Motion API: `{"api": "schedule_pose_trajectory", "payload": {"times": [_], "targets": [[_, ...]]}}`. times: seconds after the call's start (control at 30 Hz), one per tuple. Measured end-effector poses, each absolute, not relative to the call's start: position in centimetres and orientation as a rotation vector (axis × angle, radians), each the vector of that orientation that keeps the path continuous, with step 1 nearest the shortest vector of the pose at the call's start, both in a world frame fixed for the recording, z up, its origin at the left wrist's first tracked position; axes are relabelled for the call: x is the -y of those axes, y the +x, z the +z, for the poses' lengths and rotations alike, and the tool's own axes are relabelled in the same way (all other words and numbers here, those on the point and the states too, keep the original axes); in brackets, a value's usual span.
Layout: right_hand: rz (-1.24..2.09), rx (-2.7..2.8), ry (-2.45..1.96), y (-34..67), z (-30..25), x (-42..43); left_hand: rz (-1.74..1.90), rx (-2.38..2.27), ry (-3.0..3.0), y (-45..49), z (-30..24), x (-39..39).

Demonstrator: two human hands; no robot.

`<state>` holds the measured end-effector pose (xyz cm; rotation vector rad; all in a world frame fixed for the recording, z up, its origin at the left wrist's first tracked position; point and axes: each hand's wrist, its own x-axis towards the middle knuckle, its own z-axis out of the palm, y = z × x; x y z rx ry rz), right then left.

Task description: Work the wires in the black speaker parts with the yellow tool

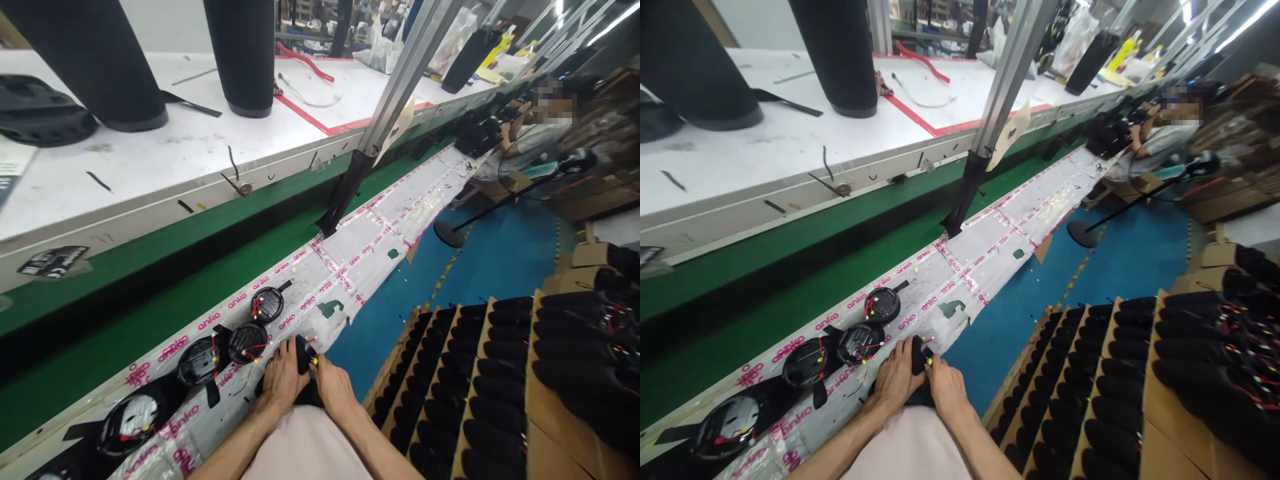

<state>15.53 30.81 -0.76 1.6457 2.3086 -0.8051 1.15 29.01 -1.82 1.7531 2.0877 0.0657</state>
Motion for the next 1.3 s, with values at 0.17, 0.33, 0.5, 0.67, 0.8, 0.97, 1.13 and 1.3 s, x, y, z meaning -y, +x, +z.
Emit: {"api": "schedule_pose_trajectory", "payload": {"times": [0.17, 0.33, 0.5, 0.67, 0.8, 0.97, 1.13, 1.3], "targets": [[-0.884, -2.488, 1.835, 15.9, -1.1, -29.6, 0.085, -2.008, 1.623, 0.7, -0.6, -29.0], [-0.954, -2.532, 2.051, 16.4, -0.5, -29.2, 0.061, -1.990, 1.564, 0.7, 0.0, -29.1], [-0.911, -2.444, 1.929, 16.1, -0.3, -29.2, 0.051, -2.124, 1.505, 1.0, -0.4, -29.5], [-0.866, -2.321, 1.843, 14.8, 1.1, -30.2, 0.131, -2.253, 1.477, 1.5, -1.0, -29.7], [-0.970, -2.174, 1.825, 13.8, 2.7, -30.9, 0.137, -2.188, 1.455, 1.5, -1.2, -29.6], [-1.030, -2.095, 1.833, 13.2, 3.4, -31.0, 0.104, -2.181, 1.474, 1.5, -1.5, -29.8], [-1.040, -2.054, 1.828, 13.1, 3.7, -31.1, 0.120, -2.198, 1.509, 1.6, -1.5, -29.8], [-1.041, -2.030, 1.822, 13.0, 3.9, -31.2, 0.111, -2.214, 1.523, 1.7, -1.7, -29.7]]}}
